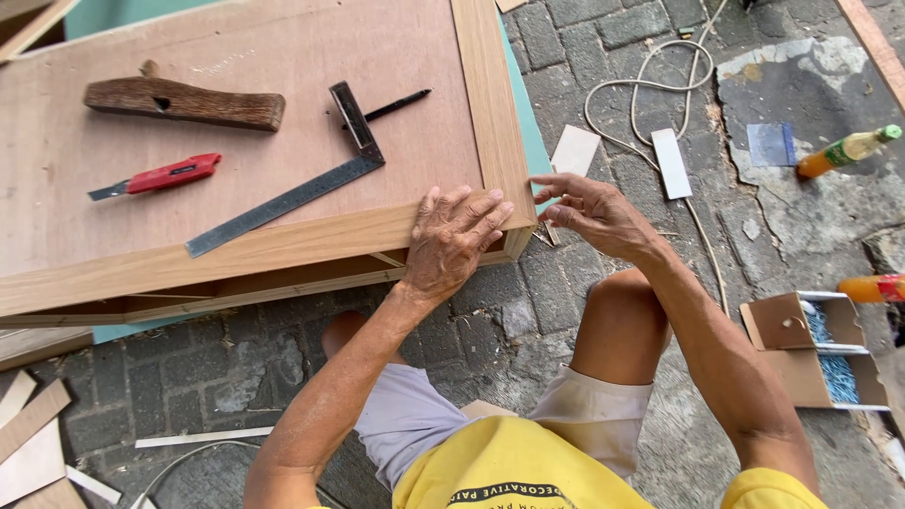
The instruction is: Planing thin wood strips, fitting them onto a wooden cabinet frame, and sanding the edges for a flush fit.
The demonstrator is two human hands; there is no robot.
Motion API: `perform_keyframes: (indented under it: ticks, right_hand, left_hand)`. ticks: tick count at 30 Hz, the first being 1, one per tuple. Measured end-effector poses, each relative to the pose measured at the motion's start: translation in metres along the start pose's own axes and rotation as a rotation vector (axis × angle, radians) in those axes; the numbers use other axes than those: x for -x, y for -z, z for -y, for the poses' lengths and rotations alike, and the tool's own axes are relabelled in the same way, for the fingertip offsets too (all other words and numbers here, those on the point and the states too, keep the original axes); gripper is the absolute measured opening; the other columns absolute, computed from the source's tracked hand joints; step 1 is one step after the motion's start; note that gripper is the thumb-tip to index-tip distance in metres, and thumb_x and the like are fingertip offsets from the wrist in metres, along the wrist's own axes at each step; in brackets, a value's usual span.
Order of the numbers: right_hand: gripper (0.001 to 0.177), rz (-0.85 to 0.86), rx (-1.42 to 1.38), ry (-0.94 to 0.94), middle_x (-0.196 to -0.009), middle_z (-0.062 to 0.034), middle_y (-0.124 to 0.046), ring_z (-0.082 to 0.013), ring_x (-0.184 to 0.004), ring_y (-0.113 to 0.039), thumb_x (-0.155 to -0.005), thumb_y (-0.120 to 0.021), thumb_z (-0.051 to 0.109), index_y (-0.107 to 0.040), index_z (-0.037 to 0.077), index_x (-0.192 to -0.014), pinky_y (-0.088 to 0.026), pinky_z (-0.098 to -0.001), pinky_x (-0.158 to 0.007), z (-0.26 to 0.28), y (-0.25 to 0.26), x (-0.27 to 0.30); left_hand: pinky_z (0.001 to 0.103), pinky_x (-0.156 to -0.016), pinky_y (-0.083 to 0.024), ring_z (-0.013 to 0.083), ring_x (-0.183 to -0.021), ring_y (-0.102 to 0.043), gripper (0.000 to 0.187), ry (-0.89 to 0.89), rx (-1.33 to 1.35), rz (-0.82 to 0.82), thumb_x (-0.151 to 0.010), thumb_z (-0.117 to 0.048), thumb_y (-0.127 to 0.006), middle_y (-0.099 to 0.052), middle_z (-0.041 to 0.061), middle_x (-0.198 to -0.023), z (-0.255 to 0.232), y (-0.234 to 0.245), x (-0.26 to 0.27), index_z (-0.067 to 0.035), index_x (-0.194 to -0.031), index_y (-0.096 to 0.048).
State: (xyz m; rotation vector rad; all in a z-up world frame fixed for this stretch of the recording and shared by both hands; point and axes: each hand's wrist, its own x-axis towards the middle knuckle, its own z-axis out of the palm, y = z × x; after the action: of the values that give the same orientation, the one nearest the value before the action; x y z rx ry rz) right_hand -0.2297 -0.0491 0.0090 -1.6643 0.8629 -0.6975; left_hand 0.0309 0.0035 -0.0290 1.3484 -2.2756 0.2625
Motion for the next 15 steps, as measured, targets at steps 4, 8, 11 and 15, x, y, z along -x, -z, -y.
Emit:
perform_keyframes:
  ticks: [4, 8, 11, 15]
  right_hand:
    - [0.055, -0.158, -0.094, -0.098, -0.101, -0.0175, -0.065, -0.0237, -0.078, -0.073, -0.102, -0.066, 0.022, -0.046, 0.001, -0.149, -0.063, -0.0349, -0.062, -0.013, -0.012, -0.020]
    - [0.066, -0.223, 0.057, -0.059, -0.098, -0.0172, -0.061, -0.0227, -0.070, -0.070, -0.101, -0.070, 0.022, -0.037, 0.009, -0.157, -0.061, -0.0311, -0.052, -0.017, -0.013, -0.040]
    - [0.080, -0.186, 0.000, -0.085, -0.099, -0.0182, -0.057, -0.0247, -0.069, -0.067, -0.095, -0.076, 0.021, -0.030, 0.013, -0.160, -0.059, -0.0329, -0.046, 0.006, -0.015, -0.039]
    - [0.053, -0.186, 0.324, -0.007, -0.137, -0.0262, -0.047, -0.0371, -0.108, -0.062, -0.099, -0.070, 0.020, -0.047, 0.015, -0.146, -0.059, -0.0446, -0.075, 0.019, -0.021, -0.033]
  left_hand:
    - [0.053, -0.119, -0.030, 0.0211, -0.130, -0.051, 0.035, 0.023, 0.005, -0.007, -0.106, -0.047, -0.052, -0.058, -0.015, -0.142, -0.001, 0.001, -0.001, -0.037, -0.139, -0.059]
    - [0.052, -0.119, -0.031, 0.0218, -0.130, -0.052, 0.035, 0.022, 0.015, -0.023, -0.105, -0.047, -0.053, -0.058, -0.015, -0.142, 0.001, -0.007, -0.001, -0.038, -0.139, -0.060]
    - [0.049, -0.117, -0.035, 0.0207, -0.128, -0.054, 0.032, 0.039, 0.001, -0.054, -0.104, -0.046, -0.055, -0.061, -0.014, -0.138, -0.004, 0.000, -0.006, -0.038, -0.134, -0.063]
    - [0.047, -0.110, -0.044, 0.0235, -0.121, -0.064, 0.030, 0.006, 0.065, -0.171, -0.102, -0.040, -0.059, -0.069, -0.005, -0.132, -0.006, 0.007, -0.011, -0.027, -0.127, -0.070]
